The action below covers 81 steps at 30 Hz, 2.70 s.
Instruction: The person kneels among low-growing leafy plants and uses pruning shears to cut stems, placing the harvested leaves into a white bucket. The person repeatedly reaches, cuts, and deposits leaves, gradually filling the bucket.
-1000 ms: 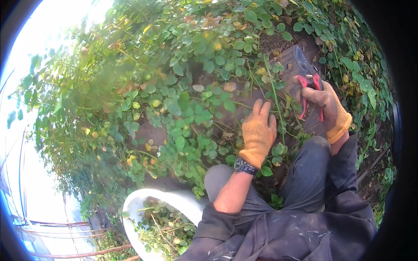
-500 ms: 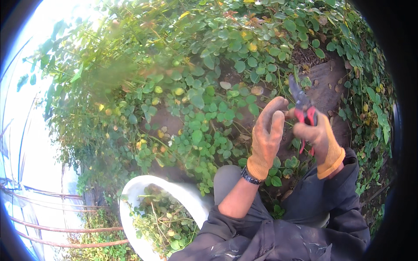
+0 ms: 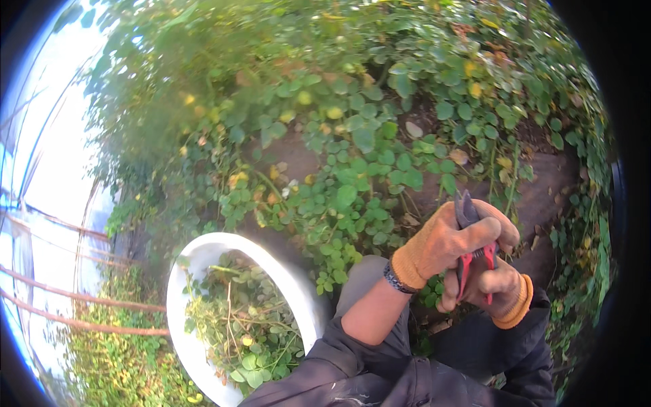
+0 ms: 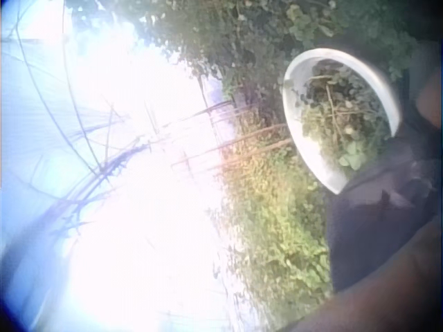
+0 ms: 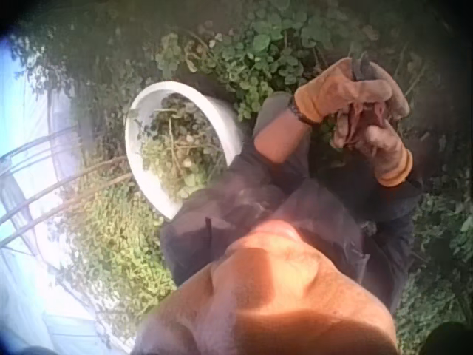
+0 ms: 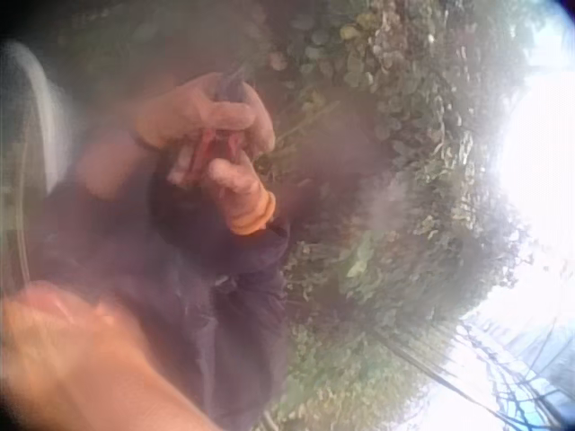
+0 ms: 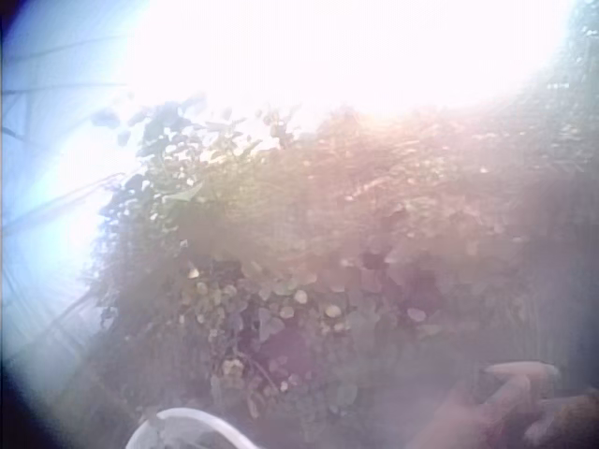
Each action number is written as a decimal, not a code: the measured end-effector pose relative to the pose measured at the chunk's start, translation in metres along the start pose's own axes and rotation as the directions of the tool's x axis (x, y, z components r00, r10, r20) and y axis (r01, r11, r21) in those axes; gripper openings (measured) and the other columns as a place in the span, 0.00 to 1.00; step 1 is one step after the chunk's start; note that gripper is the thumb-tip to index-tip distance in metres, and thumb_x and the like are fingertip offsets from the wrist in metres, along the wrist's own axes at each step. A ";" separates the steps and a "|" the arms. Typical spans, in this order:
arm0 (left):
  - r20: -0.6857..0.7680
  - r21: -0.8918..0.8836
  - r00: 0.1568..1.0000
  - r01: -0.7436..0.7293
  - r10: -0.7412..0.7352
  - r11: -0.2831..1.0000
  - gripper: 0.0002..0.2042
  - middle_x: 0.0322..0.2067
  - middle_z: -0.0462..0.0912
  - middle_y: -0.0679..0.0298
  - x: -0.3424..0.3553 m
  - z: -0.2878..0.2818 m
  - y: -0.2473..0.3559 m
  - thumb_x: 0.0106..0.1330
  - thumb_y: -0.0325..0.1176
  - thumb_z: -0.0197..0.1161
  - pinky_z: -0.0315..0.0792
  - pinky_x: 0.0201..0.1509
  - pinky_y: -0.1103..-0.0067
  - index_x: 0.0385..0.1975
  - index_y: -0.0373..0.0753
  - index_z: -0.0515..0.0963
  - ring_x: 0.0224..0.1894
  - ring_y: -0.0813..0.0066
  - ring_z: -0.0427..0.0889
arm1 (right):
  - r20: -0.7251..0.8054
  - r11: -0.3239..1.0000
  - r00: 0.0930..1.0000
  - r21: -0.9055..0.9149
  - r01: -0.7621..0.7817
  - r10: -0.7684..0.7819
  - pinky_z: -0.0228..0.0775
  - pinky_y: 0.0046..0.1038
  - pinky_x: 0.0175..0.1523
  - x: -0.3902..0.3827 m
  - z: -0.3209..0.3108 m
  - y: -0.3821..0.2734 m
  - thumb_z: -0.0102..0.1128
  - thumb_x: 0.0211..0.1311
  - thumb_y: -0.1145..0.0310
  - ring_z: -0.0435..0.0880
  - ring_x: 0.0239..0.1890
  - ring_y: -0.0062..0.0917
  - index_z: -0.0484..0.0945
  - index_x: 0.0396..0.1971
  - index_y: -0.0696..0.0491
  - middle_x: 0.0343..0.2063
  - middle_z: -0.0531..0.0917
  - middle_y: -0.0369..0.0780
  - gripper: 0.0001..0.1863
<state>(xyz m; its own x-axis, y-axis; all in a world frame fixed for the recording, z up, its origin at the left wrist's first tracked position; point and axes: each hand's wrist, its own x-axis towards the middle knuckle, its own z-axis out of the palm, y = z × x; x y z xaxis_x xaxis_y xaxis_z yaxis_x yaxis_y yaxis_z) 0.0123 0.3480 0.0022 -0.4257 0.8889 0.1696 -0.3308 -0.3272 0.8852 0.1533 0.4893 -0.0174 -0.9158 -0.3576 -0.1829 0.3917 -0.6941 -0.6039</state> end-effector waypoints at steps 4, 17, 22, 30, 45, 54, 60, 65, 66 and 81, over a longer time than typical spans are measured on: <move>0.038 0.108 0.996 -0.087 0.084 0.990 0.18 0.40 0.92 0.57 -0.001 -0.005 0.008 0.79 0.40 0.59 0.83 0.56 0.69 0.41 0.30 0.88 0.46 0.67 0.90 | 0.023 0.998 1.000 0.056 0.003 -0.004 0.86 0.45 0.50 0.005 -0.003 0.009 0.69 0.54 0.69 0.91 0.42 0.43 0.78 0.61 0.61 0.41 0.88 0.48 0.32; 0.094 0.570 0.945 -0.310 0.315 0.761 0.10 0.44 0.91 0.54 0.007 -0.009 -0.008 0.79 0.28 0.53 0.87 0.50 0.71 0.48 0.34 0.81 0.44 0.61 0.93 | -0.261 0.941 0.942 -0.314 0.124 -0.211 0.78 0.31 0.53 0.000 0.014 0.004 0.60 0.64 0.54 0.86 0.43 0.30 0.79 0.60 0.60 0.38 0.85 0.41 0.30; -0.160 0.222 0.983 0.129 -0.094 0.967 0.25 0.45 0.92 0.55 0.009 0.000 -0.003 0.89 0.48 0.46 0.85 0.46 0.74 0.49 0.34 0.86 0.42 0.67 0.91 | -0.210 0.954 0.967 -0.289 0.078 -0.143 0.80 0.38 0.59 0.000 0.002 -0.005 0.57 0.59 0.69 0.88 0.45 0.35 0.78 0.62 0.62 0.41 0.87 0.45 0.29; -0.163 0.447 0.986 0.112 -0.043 0.888 0.27 0.43 0.92 0.55 0.009 -0.002 -0.001 0.88 0.53 0.46 0.85 0.52 0.73 0.52 0.32 0.84 0.45 0.67 0.92 | -0.130 0.939 0.978 -0.326 0.111 -0.161 0.78 0.33 0.60 0.001 -0.011 -0.001 0.60 0.69 0.65 0.87 0.47 0.29 0.77 0.65 0.60 0.43 0.87 0.42 0.27; -0.385 0.093 0.920 -0.044 0.076 0.995 0.32 0.67 0.82 0.49 0.015 -0.021 -0.018 0.87 0.52 0.54 0.74 0.76 0.60 0.76 0.30 0.70 0.69 0.55 0.82 | -0.543 0.785 0.576 -0.322 0.529 -0.611 0.79 0.35 0.62 -0.009 -0.014 -0.020 0.65 0.70 0.73 0.88 0.50 0.30 0.70 0.74 0.63 0.51 0.86 0.40 0.33; -0.231 0.571 0.973 0.147 -0.014 0.808 0.39 0.55 0.85 0.55 0.032 0.012 -0.048 0.67 0.50 0.74 0.79 0.63 0.68 0.73 0.33 0.72 0.55 0.63 0.86 | -0.422 0.434 0.482 -0.896 -0.094 -0.768 0.78 0.32 0.57 0.018 -0.032 0.016 0.72 0.70 0.64 0.85 0.50 0.26 0.74 0.70 0.59 0.47 0.87 0.43 0.32; -0.360 0.498 0.933 0.208 -0.018 0.842 0.33 0.53 0.84 0.54 0.027 0.006 -0.050 0.70 0.39 0.76 0.80 0.61 0.73 0.69 0.27 0.73 0.53 0.69 0.84 | -0.243 0.176 0.615 -0.970 -0.168 -0.751 0.80 0.34 0.61 0.036 -0.029 0.016 0.75 0.67 0.63 0.89 0.53 0.38 0.70 0.73 0.58 0.51 0.88 0.48 0.38; -0.448 0.180 0.876 -0.105 0.177 0.978 0.26 0.61 0.83 0.48 0.028 -0.004 -0.035 0.80 0.37 0.66 0.80 0.68 0.65 0.71 0.29 0.71 0.60 0.59 0.86 | -0.268 0.626 0.739 -0.737 0.256 -0.618 0.75 0.38 0.73 -0.013 -0.015 -0.011 0.80 0.67 0.58 0.83 0.69 0.37 0.70 0.78 0.60 0.68 0.83 0.46 0.44; -0.486 0.059 0.860 -0.148 0.158 0.987 0.26 0.61 0.83 0.49 0.029 -0.007 -0.031 0.80 0.37 0.65 0.80 0.69 0.63 0.72 0.29 0.70 0.61 0.58 0.86 | -0.333 0.624 0.669 -0.739 0.253 -0.665 0.76 0.40 0.73 -0.022 -0.023 -0.018 0.77 0.70 0.56 0.85 0.67 0.38 0.71 0.77 0.61 0.65 0.85 0.49 0.42; -0.385 -0.188 0.923 -0.065 -0.013 0.980 0.27 0.56 0.85 0.52 0.065 0.008 -0.050 0.79 0.33 0.62 0.77 0.70 0.62 0.73 0.28 0.70 0.59 0.57 0.86 | -0.299 0.492 -0.399 -0.395 -0.776 -0.867 0.79 0.42 0.67 -0.204 -0.191 -0.067 0.80 0.63 0.49 0.87 0.61 0.47 0.77 0.68 0.58 0.60 0.87 0.51 0.40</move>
<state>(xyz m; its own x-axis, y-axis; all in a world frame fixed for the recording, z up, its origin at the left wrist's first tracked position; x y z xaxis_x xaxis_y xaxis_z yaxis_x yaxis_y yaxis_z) 0.0079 0.4245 -0.0279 -0.7127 0.7012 -0.0215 -0.4551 -0.4389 0.7747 0.2965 0.7280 -0.0876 -0.0012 0.9310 0.3650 0.8682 0.1821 -0.4615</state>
